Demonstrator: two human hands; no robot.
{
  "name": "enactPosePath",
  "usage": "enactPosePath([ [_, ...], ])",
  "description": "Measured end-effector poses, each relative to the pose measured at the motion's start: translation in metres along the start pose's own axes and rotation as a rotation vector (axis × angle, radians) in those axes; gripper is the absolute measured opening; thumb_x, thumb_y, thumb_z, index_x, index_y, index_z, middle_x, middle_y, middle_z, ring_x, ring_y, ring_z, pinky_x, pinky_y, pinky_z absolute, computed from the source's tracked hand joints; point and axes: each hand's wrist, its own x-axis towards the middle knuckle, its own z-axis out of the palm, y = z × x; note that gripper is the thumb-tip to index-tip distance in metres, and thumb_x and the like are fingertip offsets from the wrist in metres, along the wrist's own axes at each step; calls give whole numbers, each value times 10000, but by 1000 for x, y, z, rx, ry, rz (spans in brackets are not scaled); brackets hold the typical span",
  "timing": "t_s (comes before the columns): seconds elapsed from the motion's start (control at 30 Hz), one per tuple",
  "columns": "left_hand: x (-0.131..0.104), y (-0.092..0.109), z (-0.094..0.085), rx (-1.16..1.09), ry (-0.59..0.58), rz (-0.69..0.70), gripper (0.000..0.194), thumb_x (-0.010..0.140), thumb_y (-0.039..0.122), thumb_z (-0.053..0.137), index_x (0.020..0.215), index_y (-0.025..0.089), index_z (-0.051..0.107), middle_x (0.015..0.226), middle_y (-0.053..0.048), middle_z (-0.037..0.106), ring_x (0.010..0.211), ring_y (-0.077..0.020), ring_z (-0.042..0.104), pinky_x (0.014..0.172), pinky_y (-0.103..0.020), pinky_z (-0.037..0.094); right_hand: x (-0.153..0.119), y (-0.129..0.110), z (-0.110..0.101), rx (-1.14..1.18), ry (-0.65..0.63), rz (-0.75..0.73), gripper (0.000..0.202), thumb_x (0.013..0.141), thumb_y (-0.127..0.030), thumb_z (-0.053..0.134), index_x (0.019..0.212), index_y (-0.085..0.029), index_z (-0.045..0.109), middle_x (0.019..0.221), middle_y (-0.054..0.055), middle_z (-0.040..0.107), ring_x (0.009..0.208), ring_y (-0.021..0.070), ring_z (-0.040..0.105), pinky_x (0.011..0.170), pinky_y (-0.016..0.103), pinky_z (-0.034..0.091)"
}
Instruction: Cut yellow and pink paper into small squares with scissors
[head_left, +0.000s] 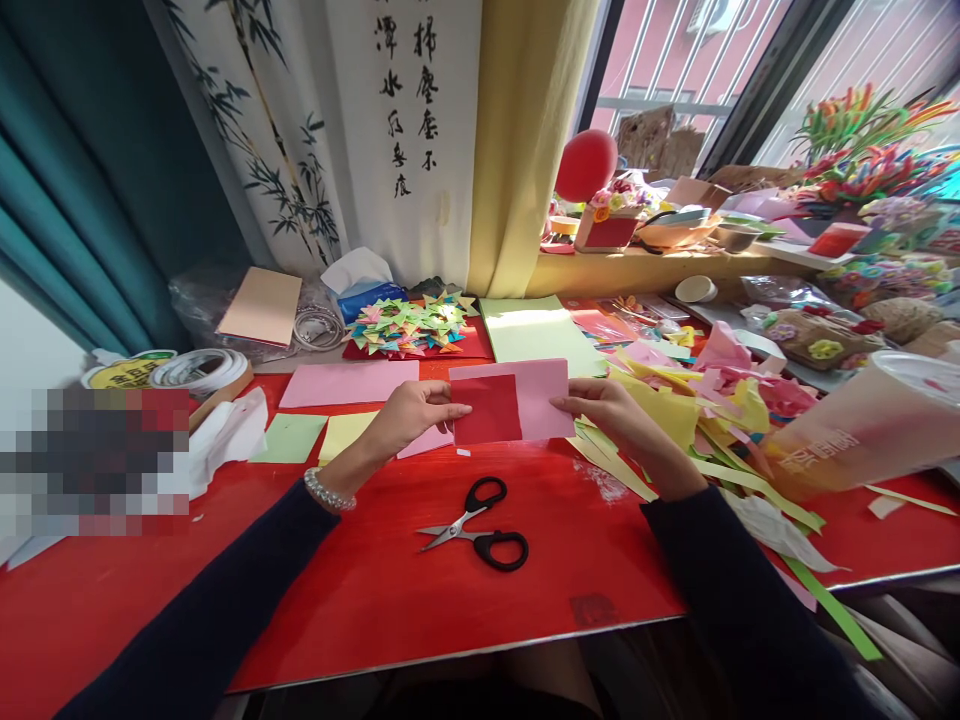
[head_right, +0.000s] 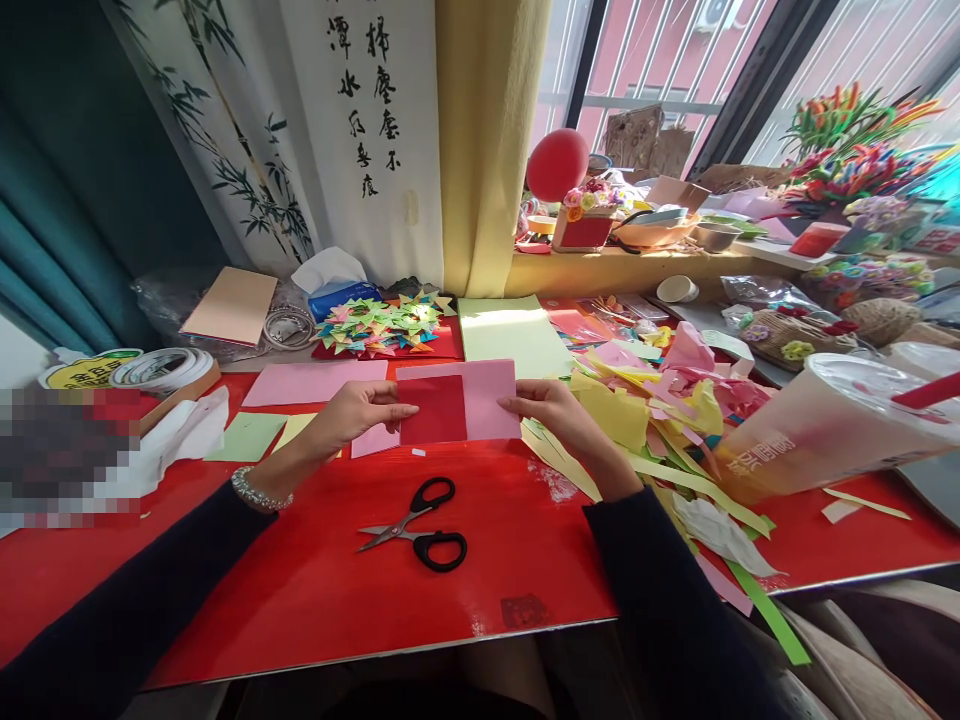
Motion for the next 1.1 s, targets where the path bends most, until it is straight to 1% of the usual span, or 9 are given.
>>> enactPosePath([
  [0.33,-3,5,0,-31,11,-37,185,698,316,673,636,155,607,542,3,592,545,-113,554,573,-254,430,4,9,-4,110,29,34,246,718,-354,649,875,-165,674,826,50,664,682,140,590,605,257,434],
  [0.43,-4,9,1,-77,55,-20,200,694,314,680,607,152,601,541,8,573,542,-108,540,581,-258,430,4,13,-6,241,45,8,382,740,-510,568,958,-209,653,920,64,660,752,168,606,622,281,455],
  [0.5,-6,13,2,-143,98,-20,192,688,307,687,617,149,605,560,9,571,549,-105,533,589,-261,438,4,14,-2,316,61,-71,521,715,-653,484,986,-234,635,967,76,647,786,185,602,616,295,464],
  [0.57,-7,17,3,-207,141,-20,171,682,296,692,654,144,619,586,8,578,559,-104,529,592,-263,446,3,13,9,370,27,-161,552,662,-696,510,946,-237,626,906,77,647,752,183,594,593,295,463],
  [0.67,-9,21,5,-247,175,-1,160,678,281,697,704,135,638,612,6,585,563,-101,524,592,-262,453,2,11,35,388,-96,-162,407,659,-560,642,841,-198,614,731,60,644,646,162,591,572,292,462],
  [0.73,-11,24,6,-241,169,8,160,676,276,700,711,131,643,609,7,584,563,-100,523,593,-262,456,0,8,52,341,-73,-86,307,730,-468,627,755,-162,615,653,64,643,580,150,589,566,293,467],
  [0.83,-12,26,7,-225,148,10,164,677,277,701,734,131,653,630,2,601,563,-99,525,591,-259,458,-3,3,69,307,11,7,277,791,-395,586,704,-136,630,598,69,645,522,143,591,558,295,486],
  [0.93,-13,26,8,-216,140,4,178,673,284,706,748,129,660,629,4,605,551,-96,527,582,-253,456,-4,2,73,361,24,28,231,775,-355,614,766,-128,649,646,67,669,531,143,615,557,287,509],
  [1.1,-12,24,8,-213,135,4,190,681,295,701,761,127,664,638,-3,613,550,-96,529,579,-249,455,-3,4,73,390,54,36,221,749,-344,636,761,-124,650,732,87,695,543,138,629,557,279,527],
])
